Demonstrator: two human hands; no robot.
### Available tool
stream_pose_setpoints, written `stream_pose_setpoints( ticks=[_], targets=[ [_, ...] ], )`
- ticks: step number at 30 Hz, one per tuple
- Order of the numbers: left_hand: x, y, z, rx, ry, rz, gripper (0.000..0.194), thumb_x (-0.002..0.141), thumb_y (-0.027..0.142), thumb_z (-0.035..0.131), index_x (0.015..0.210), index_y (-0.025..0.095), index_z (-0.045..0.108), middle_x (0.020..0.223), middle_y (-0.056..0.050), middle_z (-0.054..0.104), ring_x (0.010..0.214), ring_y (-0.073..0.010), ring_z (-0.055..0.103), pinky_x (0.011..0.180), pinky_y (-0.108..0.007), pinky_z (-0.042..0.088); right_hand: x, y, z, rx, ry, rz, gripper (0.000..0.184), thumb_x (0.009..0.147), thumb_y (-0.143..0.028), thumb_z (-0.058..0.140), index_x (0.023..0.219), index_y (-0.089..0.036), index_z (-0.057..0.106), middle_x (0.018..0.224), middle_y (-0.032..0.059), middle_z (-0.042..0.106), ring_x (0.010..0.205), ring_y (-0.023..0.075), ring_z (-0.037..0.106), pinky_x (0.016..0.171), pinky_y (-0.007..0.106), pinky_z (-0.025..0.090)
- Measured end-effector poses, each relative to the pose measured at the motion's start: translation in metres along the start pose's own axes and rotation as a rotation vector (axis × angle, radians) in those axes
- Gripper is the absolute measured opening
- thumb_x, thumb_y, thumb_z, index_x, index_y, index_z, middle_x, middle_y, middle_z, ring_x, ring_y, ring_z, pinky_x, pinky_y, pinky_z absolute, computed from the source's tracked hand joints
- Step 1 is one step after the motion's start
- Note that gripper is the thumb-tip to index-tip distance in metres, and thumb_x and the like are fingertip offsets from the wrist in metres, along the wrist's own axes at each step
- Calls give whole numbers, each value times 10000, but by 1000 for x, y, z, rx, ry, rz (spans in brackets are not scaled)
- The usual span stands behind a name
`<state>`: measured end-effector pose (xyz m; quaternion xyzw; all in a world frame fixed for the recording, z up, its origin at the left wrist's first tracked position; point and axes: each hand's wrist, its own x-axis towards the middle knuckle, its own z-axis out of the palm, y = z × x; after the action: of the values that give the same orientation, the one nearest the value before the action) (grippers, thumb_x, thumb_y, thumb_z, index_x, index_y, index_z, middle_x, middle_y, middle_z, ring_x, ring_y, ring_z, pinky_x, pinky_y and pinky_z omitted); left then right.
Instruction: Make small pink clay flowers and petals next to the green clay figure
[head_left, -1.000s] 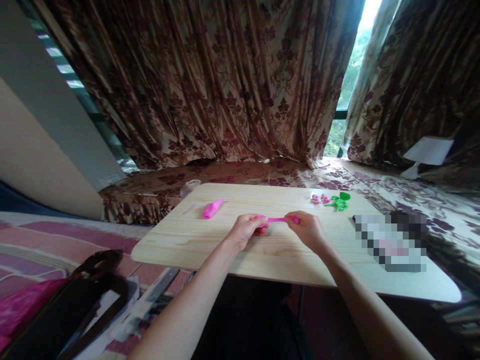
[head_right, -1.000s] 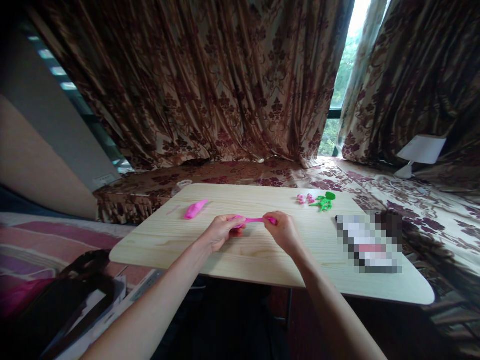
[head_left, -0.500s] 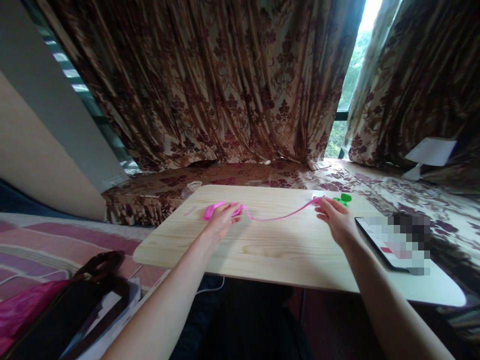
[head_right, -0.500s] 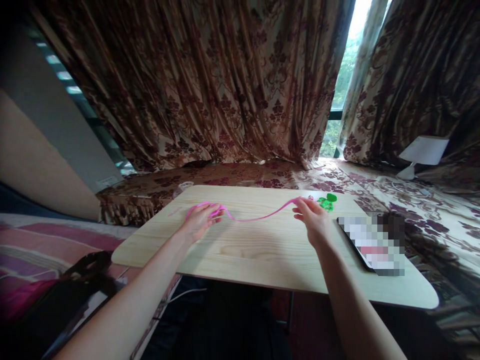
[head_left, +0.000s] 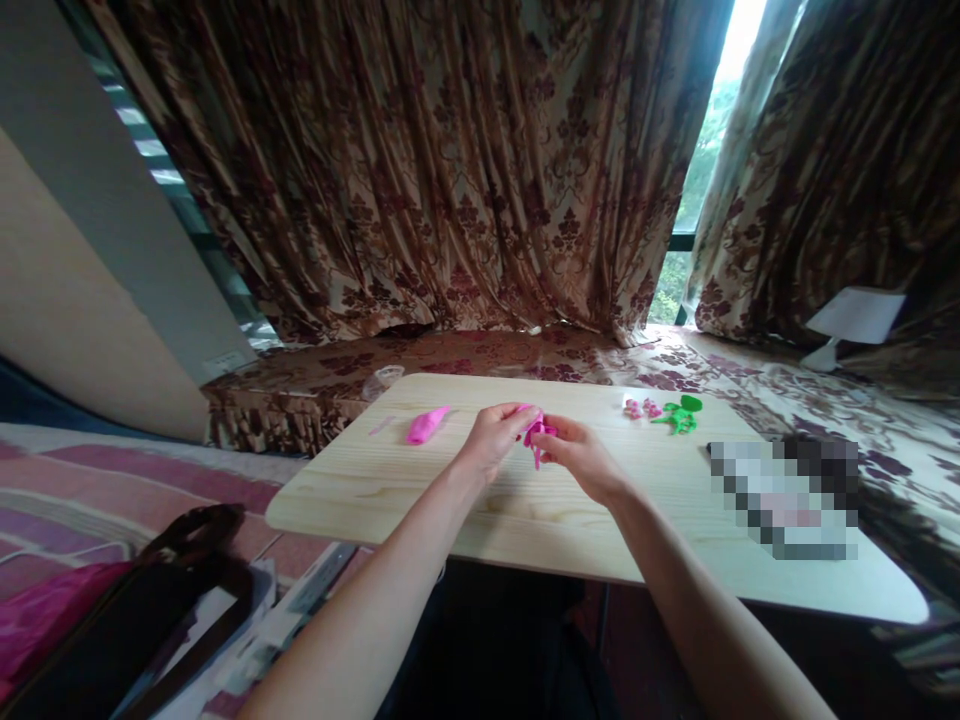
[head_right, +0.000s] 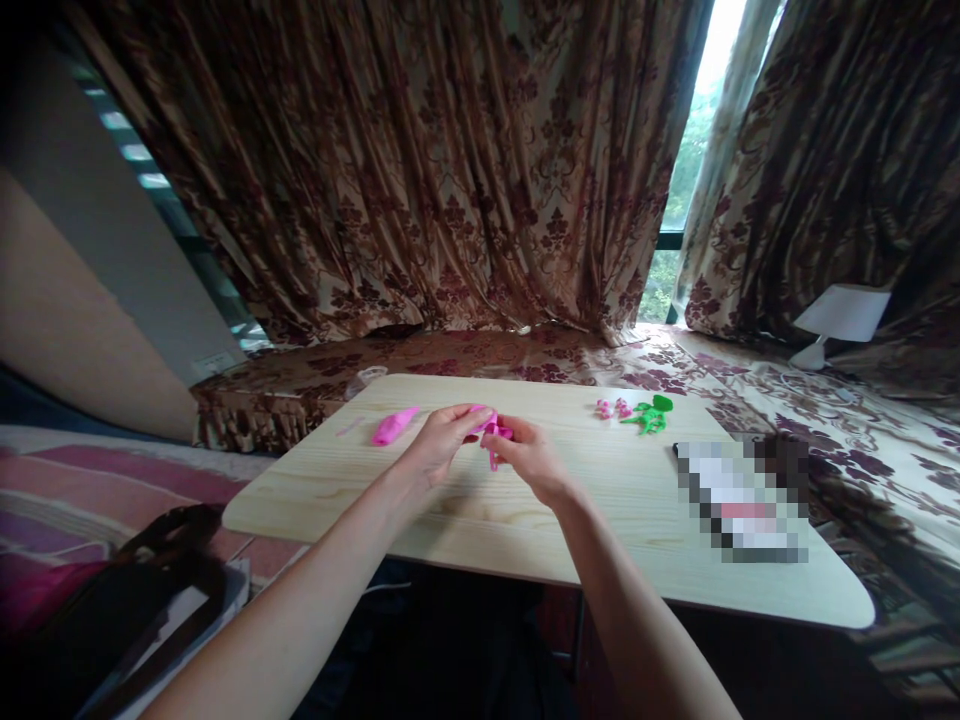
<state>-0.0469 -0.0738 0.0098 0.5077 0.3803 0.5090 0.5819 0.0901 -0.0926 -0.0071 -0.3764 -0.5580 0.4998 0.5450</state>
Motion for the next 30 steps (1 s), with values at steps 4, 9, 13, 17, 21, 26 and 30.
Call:
stream_pose_setpoints(
  ticks=[4, 9, 13, 17, 21, 26, 30],
  targets=[
    [-1, 1, -11, -40, 22, -32, 163, 644, 256, 683, 739, 128, 651, 712, -43, 647, 647, -115, 572, 580, -211, 423, 0, 5, -1, 13, 26, 31, 228, 684, -348, 650, 755, -134, 681, 619, 14, 616, 519, 80, 502, 495, 209, 410],
    [1, 0, -47, -96, 90, -97, 134, 751, 237, 565, 803, 122, 610, 787, -94, 649, 673, -133, 611, 634, -272, 497, -3, -3, -65, 61, 216, 30, 295, 672, -419, 650, 833, -172, 654, 706, 33, 637, 578, 106, 547, 531, 228, 428],
    [14, -11, -63, 5, 204, -54, 119, 739, 212, 538, 822, 161, 608, 603, -4, 580, 533, -102, 552, 582, -262, 478, -6, -1, -94, 77, 324, 47, 342, 716, -455, 583, 951, -208, 615, 727, 17, 631, 621, 124, 585, 528, 224, 428],
    [24, -18, -67, 176, 248, 20, 95, 675, 223, 601, 594, 173, 604, 613, -33, 591, 771, -189, 587, 688, -281, 450, -2, 7, -72, 79, 253, 87, 337, 719, -443, 586, 909, -170, 637, 649, 23, 612, 557, 125, 569, 497, 234, 427],
    [20, -12, -71, 243, 231, 83, 124, 576, 124, 673, 526, 197, 586, 913, -68, 640, 1135, -246, 434, 922, -290, 349, 1, 10, -46, 75, 207, 53, 318, 706, -440, 615, 861, -163, 638, 702, 41, 631, 618, 135, 595, 575, 263, 479],
    [8, -19, -32, 137, 186, 94, 181, 764, 349, 544, 862, 221, 625, 1010, -58, 619, 1130, -200, 456, 935, -303, 364, 4, 14, -21, 0, 180, -29, 323, 763, -470, 550, 894, -189, 642, 803, 65, 669, 766, 175, 630, 714, 318, 504],
    [-2, -27, 11, -55, 31, -44, 477, 840, 513, 310, 793, 148, 613, 802, -110, 632, 846, -206, 598, 770, -329, 478, -4, 19, 5, -144, 183, -107, 262, 795, -396, 533, 880, -196, 679, 934, 84, 667, 944, 235, 583, 865, 409, 439]
  ],
)
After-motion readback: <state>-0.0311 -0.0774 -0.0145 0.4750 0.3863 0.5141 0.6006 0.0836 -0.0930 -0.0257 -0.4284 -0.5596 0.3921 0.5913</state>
